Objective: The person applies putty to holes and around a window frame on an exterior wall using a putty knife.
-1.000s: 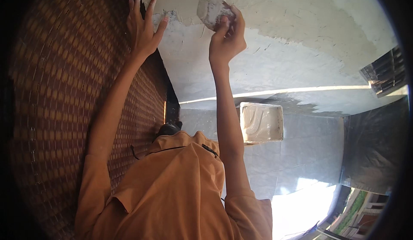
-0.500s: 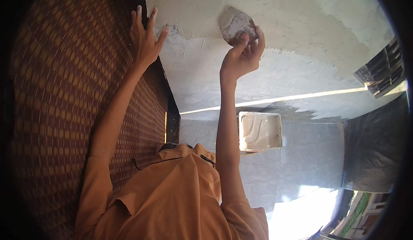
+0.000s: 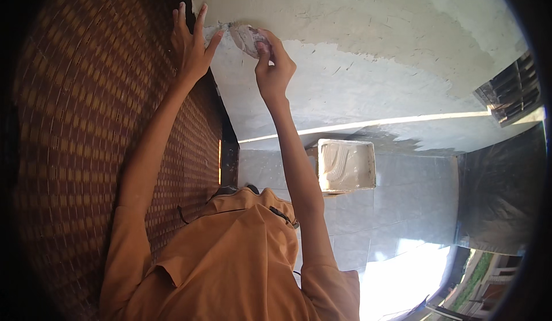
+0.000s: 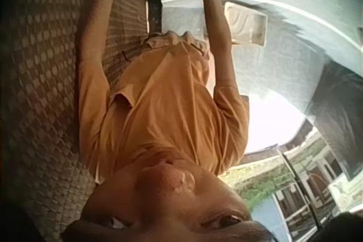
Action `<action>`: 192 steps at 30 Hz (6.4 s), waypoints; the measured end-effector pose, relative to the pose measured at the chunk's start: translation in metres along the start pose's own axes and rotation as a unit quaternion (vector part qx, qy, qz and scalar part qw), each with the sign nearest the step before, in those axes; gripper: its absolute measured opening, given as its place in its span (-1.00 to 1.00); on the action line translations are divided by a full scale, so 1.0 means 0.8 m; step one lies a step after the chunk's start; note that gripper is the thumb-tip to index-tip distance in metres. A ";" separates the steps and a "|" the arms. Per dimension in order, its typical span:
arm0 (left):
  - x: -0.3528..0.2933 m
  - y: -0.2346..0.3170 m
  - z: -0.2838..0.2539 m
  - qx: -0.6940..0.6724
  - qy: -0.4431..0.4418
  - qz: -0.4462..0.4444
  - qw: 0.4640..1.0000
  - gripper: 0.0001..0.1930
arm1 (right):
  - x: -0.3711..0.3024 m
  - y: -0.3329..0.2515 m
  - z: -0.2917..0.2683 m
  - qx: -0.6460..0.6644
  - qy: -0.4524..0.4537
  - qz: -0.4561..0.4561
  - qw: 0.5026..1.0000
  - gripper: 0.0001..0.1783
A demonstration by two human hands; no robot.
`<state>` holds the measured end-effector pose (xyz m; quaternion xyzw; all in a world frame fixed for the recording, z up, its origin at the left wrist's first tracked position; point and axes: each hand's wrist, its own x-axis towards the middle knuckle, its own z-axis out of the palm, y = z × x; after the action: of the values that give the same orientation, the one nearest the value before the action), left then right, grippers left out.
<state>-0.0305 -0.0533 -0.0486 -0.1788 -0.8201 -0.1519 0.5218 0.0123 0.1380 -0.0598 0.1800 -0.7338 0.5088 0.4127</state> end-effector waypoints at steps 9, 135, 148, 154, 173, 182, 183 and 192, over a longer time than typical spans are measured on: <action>-0.003 0.001 -0.002 -0.011 -0.012 -0.002 1.000 -0.31 | 0.007 0.009 -0.043 0.122 0.223 0.035 0.966 -0.69; -0.010 -0.031 0.002 -0.051 0.026 0.010 0.998 -0.38 | 0.025 0.053 -0.055 -0.049 0.254 -0.007 0.966 -0.69; -0.014 -0.020 0.005 -0.040 -0.003 0.018 0.999 -0.37 | 0.013 0.055 -0.049 -0.014 0.206 0.044 0.977 -0.72; -0.017 -0.013 0.012 -0.052 0.007 0.004 0.999 -0.39 | 0.009 0.032 -0.109 0.061 0.275 0.085 0.956 -0.63; -0.019 -0.001 0.004 -0.048 0.002 0.007 0.999 -0.38 | 0.006 0.002 0.023 0.050 0.073 -0.005 0.996 -0.70; -0.021 0.034 -0.030 -0.021 -0.068 -0.052 0.996 -0.35 | 0.022 0.034 -0.124 0.010 0.227 0.061 0.972 -0.65; -0.026 0.043 -0.035 -0.023 -0.116 -0.098 0.988 -0.30 | 0.014 0.033 -0.133 0.006 0.229 0.075 0.970 -0.65; -0.151 0.161 -0.036 -0.271 -0.033 -0.280 0.920 -0.41 | -0.113 -0.026 -0.230 -0.001 0.178 0.168 0.970 -0.61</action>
<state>0.0981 0.0326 -0.1387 -0.0817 -0.7808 -0.5026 0.3620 0.1577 0.2797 -0.0927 -0.0400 -0.6688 0.5940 0.4453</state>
